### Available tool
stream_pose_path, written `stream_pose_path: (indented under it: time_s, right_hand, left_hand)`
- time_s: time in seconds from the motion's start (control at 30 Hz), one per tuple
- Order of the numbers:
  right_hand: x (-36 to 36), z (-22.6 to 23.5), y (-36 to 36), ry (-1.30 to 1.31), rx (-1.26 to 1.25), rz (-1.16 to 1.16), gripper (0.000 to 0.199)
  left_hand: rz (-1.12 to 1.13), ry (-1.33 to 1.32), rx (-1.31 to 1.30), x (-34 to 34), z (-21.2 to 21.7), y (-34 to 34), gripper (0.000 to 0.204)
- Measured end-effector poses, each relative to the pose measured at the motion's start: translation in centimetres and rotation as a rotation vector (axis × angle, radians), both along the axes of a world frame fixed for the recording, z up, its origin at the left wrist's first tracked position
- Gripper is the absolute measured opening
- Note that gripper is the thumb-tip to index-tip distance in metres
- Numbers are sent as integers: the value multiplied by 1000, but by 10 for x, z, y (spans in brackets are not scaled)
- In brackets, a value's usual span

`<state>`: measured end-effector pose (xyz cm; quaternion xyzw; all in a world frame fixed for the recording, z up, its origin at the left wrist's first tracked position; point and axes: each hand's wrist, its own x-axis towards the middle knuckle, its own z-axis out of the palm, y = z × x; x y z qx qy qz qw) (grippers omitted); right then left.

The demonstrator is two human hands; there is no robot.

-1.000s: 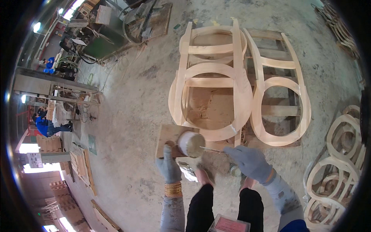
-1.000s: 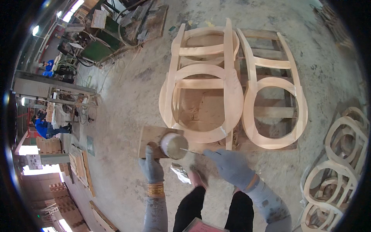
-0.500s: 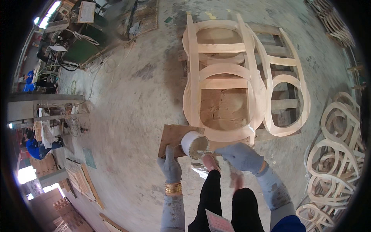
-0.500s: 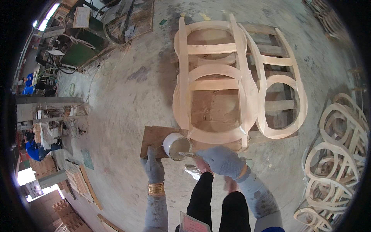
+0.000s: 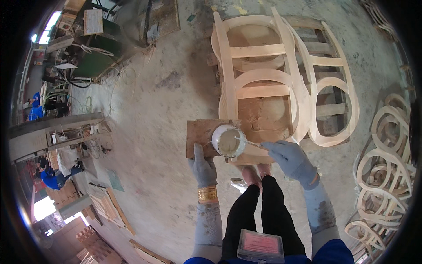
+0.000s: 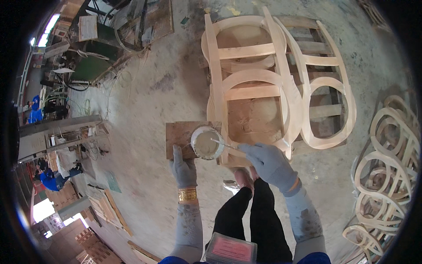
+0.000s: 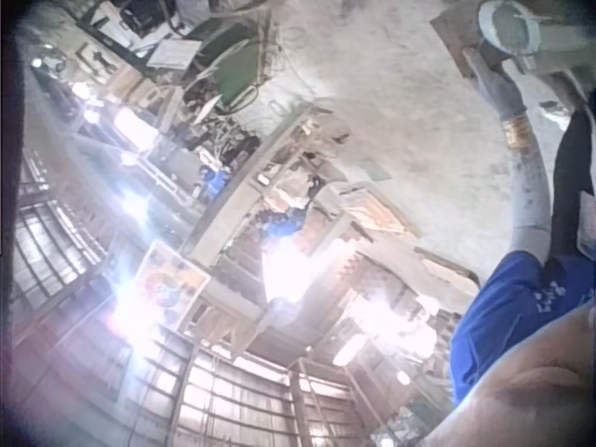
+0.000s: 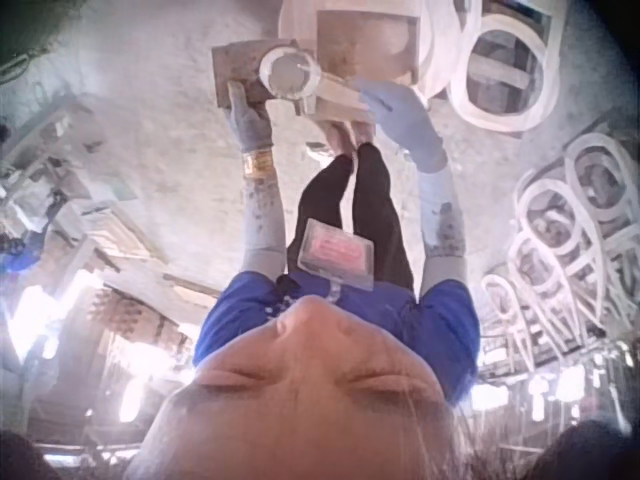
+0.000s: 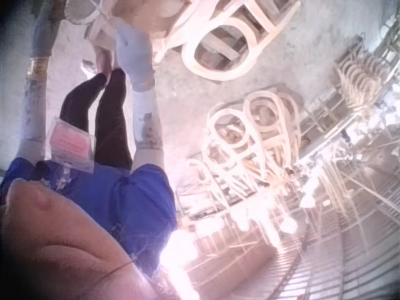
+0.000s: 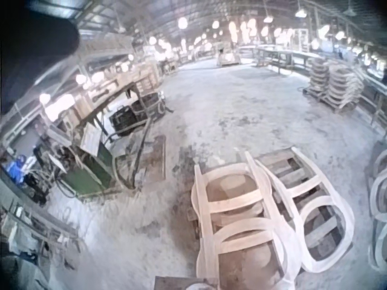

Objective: The person applies a white finish to wooden chair parts using a brush and a small container. They work on multiple curved wooden pieces, dipping the brush into the container and coating the surfaces. The person moves between different chair frames and stacks the finished pieces.

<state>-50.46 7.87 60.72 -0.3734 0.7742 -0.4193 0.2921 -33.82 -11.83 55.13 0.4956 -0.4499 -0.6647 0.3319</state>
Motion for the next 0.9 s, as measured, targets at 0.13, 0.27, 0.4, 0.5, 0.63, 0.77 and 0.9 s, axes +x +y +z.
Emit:
stream_pose_path:
  time_s: [0.13,0.27,0.4,0.5,0.63,0.77,0.9]
  right_hand:
    - [-1,12,-31,437,211,16,23]
    - [-3,3,-68,610,454,61,17]
    - [-6,-10,-83,479,363,153,15]
    - [-3,-26,-98,332,268,150,18]
    - [16,-56,-109,-54,115,-85,25]
    - [33,-82,-127,-329,-39,-390,29]
    - [45,-123,-143,-431,-216,-602,30]
  left_hand:
    - [-118,9,-47,-21,11,-17,34]
    - [-313,-171,-206,-38,15,-32,28]
    - [-367,-201,-124,-47,17,-54,27]
    - [-444,-136,-221,-47,-14,-92,28]
    - [-463,-15,19,-46,-42,-140,32]
    - [-405,-82,161,-55,-72,-179,34]
    - [-459,-94,4,-81,-100,-192,36]
